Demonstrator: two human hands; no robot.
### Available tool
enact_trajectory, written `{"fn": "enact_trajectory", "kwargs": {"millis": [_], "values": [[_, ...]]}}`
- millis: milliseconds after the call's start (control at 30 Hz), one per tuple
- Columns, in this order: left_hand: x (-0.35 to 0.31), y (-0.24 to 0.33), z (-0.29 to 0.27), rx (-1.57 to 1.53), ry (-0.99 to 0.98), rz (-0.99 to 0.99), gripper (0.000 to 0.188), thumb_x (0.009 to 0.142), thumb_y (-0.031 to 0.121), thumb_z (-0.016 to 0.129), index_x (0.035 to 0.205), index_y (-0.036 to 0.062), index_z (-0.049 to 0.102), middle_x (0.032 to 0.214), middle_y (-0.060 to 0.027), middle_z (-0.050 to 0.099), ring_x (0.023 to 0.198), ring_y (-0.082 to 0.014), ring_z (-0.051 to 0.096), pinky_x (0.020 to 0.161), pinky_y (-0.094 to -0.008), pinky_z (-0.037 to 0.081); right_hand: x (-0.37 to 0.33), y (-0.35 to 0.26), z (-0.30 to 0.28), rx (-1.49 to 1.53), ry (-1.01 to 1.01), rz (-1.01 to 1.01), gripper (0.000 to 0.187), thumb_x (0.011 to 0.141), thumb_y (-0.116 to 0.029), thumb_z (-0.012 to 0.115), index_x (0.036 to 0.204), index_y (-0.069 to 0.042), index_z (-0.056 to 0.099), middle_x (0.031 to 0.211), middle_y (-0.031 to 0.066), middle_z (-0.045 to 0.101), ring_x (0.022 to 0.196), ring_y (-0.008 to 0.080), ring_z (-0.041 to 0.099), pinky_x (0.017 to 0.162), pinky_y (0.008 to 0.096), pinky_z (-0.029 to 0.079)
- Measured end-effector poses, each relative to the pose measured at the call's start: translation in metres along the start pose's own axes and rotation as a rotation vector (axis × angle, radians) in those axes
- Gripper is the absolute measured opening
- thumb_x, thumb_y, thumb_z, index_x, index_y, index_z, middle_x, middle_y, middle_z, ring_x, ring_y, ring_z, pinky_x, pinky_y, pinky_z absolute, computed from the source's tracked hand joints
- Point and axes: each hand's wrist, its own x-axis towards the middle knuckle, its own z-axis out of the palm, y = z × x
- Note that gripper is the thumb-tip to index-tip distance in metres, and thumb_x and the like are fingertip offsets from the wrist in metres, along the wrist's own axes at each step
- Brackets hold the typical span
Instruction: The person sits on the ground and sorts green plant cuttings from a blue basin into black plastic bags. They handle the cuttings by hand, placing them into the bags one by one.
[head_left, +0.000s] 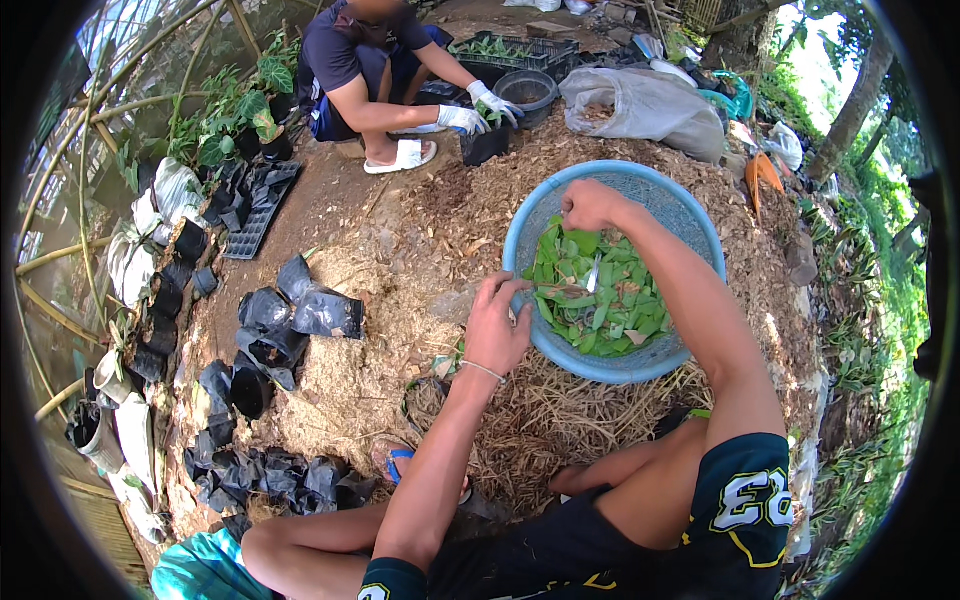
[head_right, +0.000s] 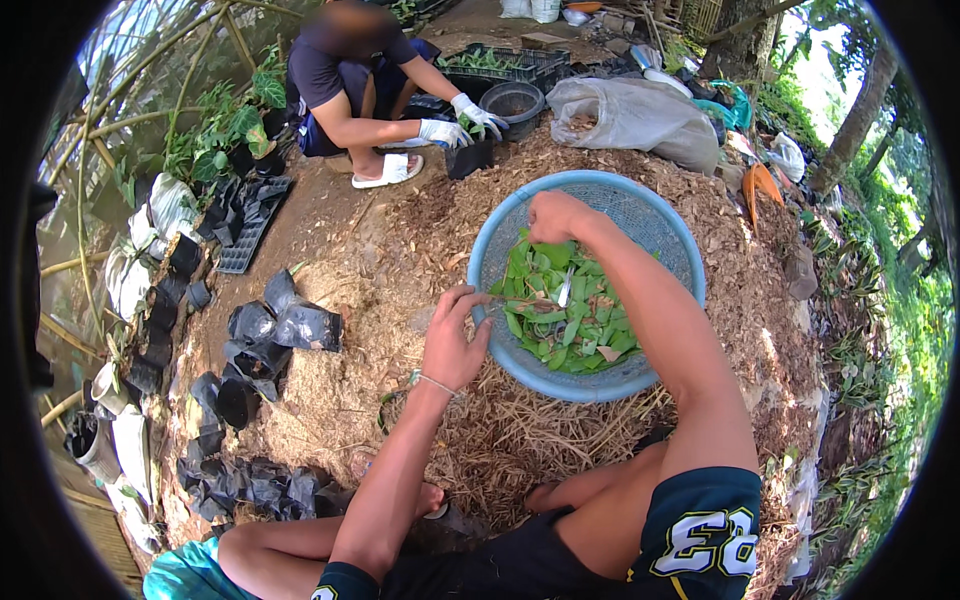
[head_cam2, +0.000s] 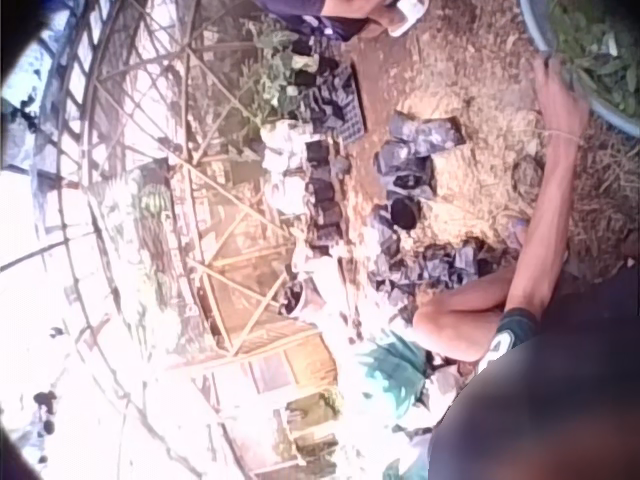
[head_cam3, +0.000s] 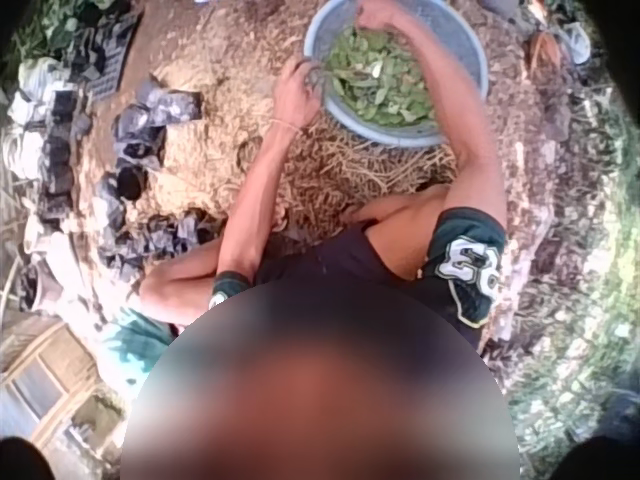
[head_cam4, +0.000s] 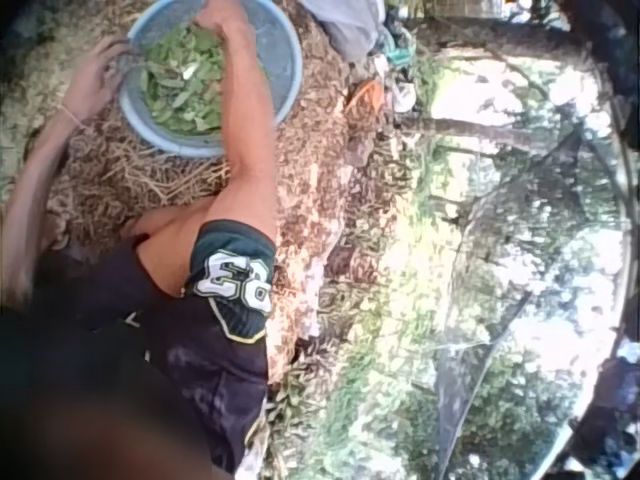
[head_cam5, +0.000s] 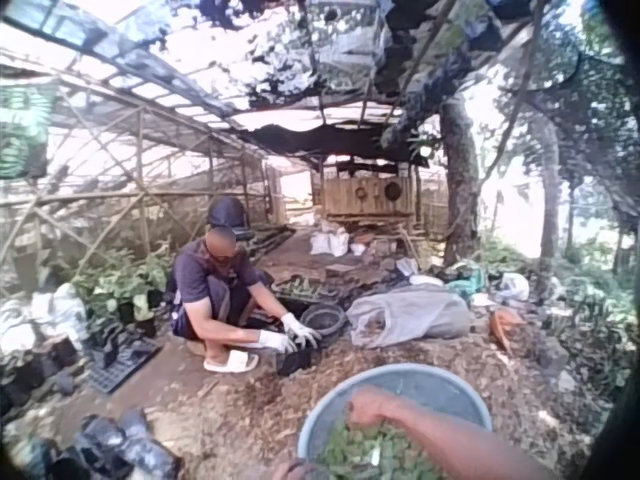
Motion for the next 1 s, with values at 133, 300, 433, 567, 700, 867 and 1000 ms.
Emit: {"fn": "enact_trajectory", "kwargs": {"millis": [133,300,433,567,700,867,1000], "values": [[0.001,0.003,-0.004,-0.044,0.006,-0.030,0.034,0.088,0.004,0.071,0.122,0.0042,0.066,0.132,-0.0208,0.058,0.122,-0.0423,0.059,0.104,-0.0469,0.050,0.004,-0.004,-0.011,0.188,0.083,-0.058,0.035,0.075,-0.017,0.081,0.105,0.000,0.076,0.090,0.0133,0.076,0.083,0.0233,0.072,0.077,0.0366,0.056],[-0.001,0.007,-0.011,-0.134,0.039,-0.148,0.038,0.090,0.005,0.071,0.127,0.0044,0.063,0.128,-0.0184,0.061,0.114,-0.0346,0.064,0.097,-0.0421,0.054,-0.007,-0.030,-0.024,0.605,-0.005,-0.092,0.039,0.080,-0.016,0.078,0.113,0.003,0.073,0.092,0.0111,0.075,0.076,0.0185,0.070,0.071,0.0345,0.056],[0.000,0.006,-0.013,-0.432,0.078,-0.345,0.038,0.099,0.014,0.067,0.134,0.0038,0.059,0.129,-0.0155,0.064,0.105,-0.0228,0.068,0.086,-0.0368,0.056,-0.020,-0.065,-0.030,0.869,-0.134,-0.131,0.034,0.086,-0.012,0.074,0.116,0.002,0.070,0.086,0.0031,0.070,0.067,0.0091,0.061,0.060,0.0260,0.048],[-0.005,0.000,-0.024,-0.891,0.048,-0.593,0.044,0.112,0.035,0.049,0.143,0.0036,0.052,0.132,-0.0113,0.065,0.107,-0.0222,0.068,0.087,-0.0356,0.056,-0.030,-0.098,-0.024,1.012,-0.261,-0.238,0.033,0.089,-0.012,0.073,0.119,0.002,0.070,0.086,0.0020,0.071,0.066,0.0086,0.061,0.056,0.0251,0.046],[-0.028,-0.003,-0.042,-1.370,-0.096,-0.680,0.055,0.113,0.047,0.033,0.149,0.0070,0.045,0.132,-0.0116,0.066,0.109,-0.0218,0.067,0.086,-0.0370,0.055,-0.039,-0.126,-0.010,1.066,-0.451,-0.418,0.021,0.094,-0.012,0.072,0.114,-0.003,0.068,0.090,0.0005,0.070,0.074,0.0079,0.061,0.064,0.0247,0.048],[-0.060,-0.013,-0.063,-1.475,0.167,-0.724,0.031,0.103,0.012,0.067,0.133,0.0067,0.062,0.109,-0.0038,0.071,0.084,-0.0114,0.066,0.068,-0.0218,0.052,-0.049,-0.152,0.008,0.905,-0.505,-0.440,0.022,0.092,-0.005,0.067,0.114,-0.003,0.068,0.089,0.0008,0.069,0.073,0.0096,0.061,0.066,0.0265,0.048],[-0.079,-0.025,-0.078,-1.074,0.384,-0.732,0.026,0.102,0.011,0.069,0.127,0.0046,0.064,0.096,-0.0005,0.072,0.076,-0.0062,0.063,0.062,-0.0220,0.048,-0.060,-0.166,0.012,0.795,-0.424,-0.368,0.028,0.088,0.001,0.061,0.115,0.000,0.069,0.094,0.0048,0.071,0.079,0.0098,0.065,0.068,0.0254,0.049]]}}
